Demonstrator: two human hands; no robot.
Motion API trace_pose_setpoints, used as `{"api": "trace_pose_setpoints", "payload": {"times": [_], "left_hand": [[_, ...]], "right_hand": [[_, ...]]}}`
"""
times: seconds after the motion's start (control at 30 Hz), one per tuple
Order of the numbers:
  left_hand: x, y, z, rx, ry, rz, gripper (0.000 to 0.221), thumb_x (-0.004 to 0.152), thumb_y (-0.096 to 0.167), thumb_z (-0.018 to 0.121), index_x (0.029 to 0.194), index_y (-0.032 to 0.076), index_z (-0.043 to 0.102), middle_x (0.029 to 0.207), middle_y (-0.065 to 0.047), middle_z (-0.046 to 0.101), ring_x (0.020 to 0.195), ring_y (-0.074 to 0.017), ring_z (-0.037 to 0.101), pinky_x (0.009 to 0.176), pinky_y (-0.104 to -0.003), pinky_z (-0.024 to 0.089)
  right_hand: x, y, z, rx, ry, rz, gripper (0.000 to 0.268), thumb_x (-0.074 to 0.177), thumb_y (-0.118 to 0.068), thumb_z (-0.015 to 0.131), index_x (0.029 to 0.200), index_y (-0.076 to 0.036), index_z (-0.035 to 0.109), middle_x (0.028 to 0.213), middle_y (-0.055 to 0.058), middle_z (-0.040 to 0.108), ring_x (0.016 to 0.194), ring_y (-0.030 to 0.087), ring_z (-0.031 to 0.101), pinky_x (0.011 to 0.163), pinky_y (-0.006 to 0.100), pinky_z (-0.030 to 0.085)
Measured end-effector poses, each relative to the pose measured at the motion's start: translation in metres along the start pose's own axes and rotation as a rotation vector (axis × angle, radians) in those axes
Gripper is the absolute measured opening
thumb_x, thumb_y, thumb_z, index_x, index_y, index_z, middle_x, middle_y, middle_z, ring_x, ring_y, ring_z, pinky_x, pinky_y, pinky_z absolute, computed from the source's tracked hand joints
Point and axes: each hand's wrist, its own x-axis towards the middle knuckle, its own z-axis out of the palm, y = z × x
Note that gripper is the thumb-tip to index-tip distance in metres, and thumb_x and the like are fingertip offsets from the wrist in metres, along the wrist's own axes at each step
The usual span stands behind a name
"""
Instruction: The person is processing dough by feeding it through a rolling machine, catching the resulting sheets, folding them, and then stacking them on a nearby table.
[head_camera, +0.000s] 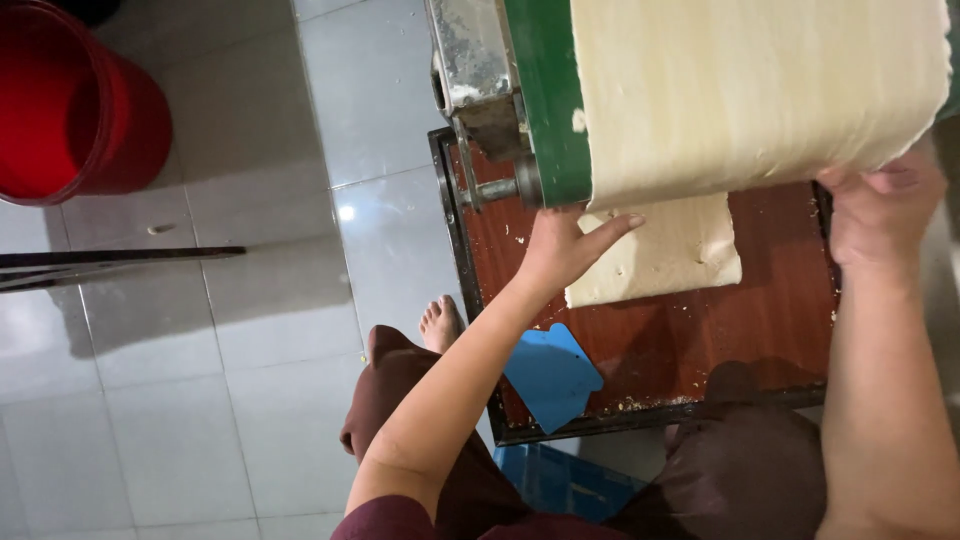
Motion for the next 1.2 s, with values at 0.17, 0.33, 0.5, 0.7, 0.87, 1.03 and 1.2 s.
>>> {"api": "trace_pose_setpoints", "payload": {"times": [0.17, 0.33, 0.5, 0.7, 0.87, 1.03, 1.2], "left_hand": [[-0.002, 0.018, -0.005, -0.219, -0.052, -0.296, 0.069, 0.082, 0.04, 0.079, 0.07, 0.021, 0.014, 0.07, 0.008, 0.011, 0.063, -0.0095, 0.011, 0.061, -0.033, 0.01], [0.002, 0.006, -0.008, 0.025, -0.356, -0.569, 0.069, 0.072, 0.07, 0.065, 0.049, 0.021, 0.023, 0.047, 0.007, 0.021, 0.041, -0.0083, 0.022, 0.046, -0.029, 0.015], [0.004, -0.004, -0.008, 0.152, -0.514, -0.596, 0.067, 0.089, 0.056, 0.067, 0.052, 0.017, 0.027, 0.05, 0.003, 0.029, 0.044, -0.0122, 0.028, 0.05, -0.031, 0.022], [0.0, -0.065, 0.017, 0.26, -0.61, -0.682, 0.062, 0.089, 0.06, 0.061, 0.054, 0.011, 0.045, 0.058, -0.006, 0.054, 0.054, -0.0185, 0.057, 0.063, -0.035, 0.047], [-0.015, -0.087, 0.029, 0.063, -0.489, -0.897, 0.04, 0.085, 0.045, 0.072, 0.089, 0.006, 0.061, 0.079, -0.007, 0.062, 0.064, -0.0175, 0.055, 0.061, -0.032, 0.043], [-0.037, -0.164, 0.059, 0.104, -0.268, -0.964, 0.069, 0.083, 0.047, 0.073, 0.131, -0.002, 0.065, 0.117, -0.025, 0.07, 0.107, -0.0418, 0.071, 0.067, -0.047, 0.065], [-0.033, -0.204, 0.07, 0.14, -0.088, -0.806, 0.056, 0.09, 0.054, 0.062, 0.119, 0.009, 0.074, 0.109, -0.021, 0.074, 0.114, -0.04, 0.069, 0.094, -0.053, 0.058]], "right_hand": [[-0.003, 0.002, -0.017, 0.096, 0.015, 0.084, 0.031, 0.094, -0.021, 0.083, 0.119, -0.018, 0.067, 0.143, 0.009, 0.068, 0.138, 0.024, 0.07, 0.125, 0.039, 0.064], [-0.013, 0.008, -0.041, -0.159, -0.197, 0.522, 0.057, 0.087, -0.02, 0.069, 0.141, -0.01, 0.052, 0.149, 0.005, 0.057, 0.137, 0.018, 0.056, 0.121, 0.037, 0.047], [-0.017, 0.018, -0.043, -0.252, -0.147, 0.468, 0.039, 0.093, -0.024, 0.075, 0.129, -0.014, 0.062, 0.142, 0.001, 0.064, 0.126, 0.008, 0.061, 0.114, 0.024, 0.051], [-0.012, -0.007, -0.011, -0.5, -0.221, 0.672, 0.034, 0.093, -0.02, 0.074, 0.125, -0.01, 0.064, 0.134, 0.004, 0.066, 0.121, 0.015, 0.06, 0.103, 0.027, 0.04], [-0.004, -0.013, 0.028, -0.541, -0.259, 0.793, 0.051, 0.085, -0.022, 0.074, 0.133, -0.006, 0.064, 0.138, 0.012, 0.064, 0.128, 0.025, 0.06, 0.118, 0.037, 0.038], [-0.012, 0.033, 0.041, -0.47, -0.208, 0.812, 0.048, 0.083, -0.01, 0.079, 0.129, -0.005, 0.066, 0.132, 0.011, 0.067, 0.121, 0.023, 0.063, 0.104, 0.032, 0.046], [-0.024, 0.065, 0.04, -0.464, -0.062, 0.802, 0.042, 0.088, -0.013, 0.078, 0.128, -0.007, 0.067, 0.128, 0.014, 0.067, 0.115, 0.028, 0.065, 0.093, 0.038, 0.051]]}}
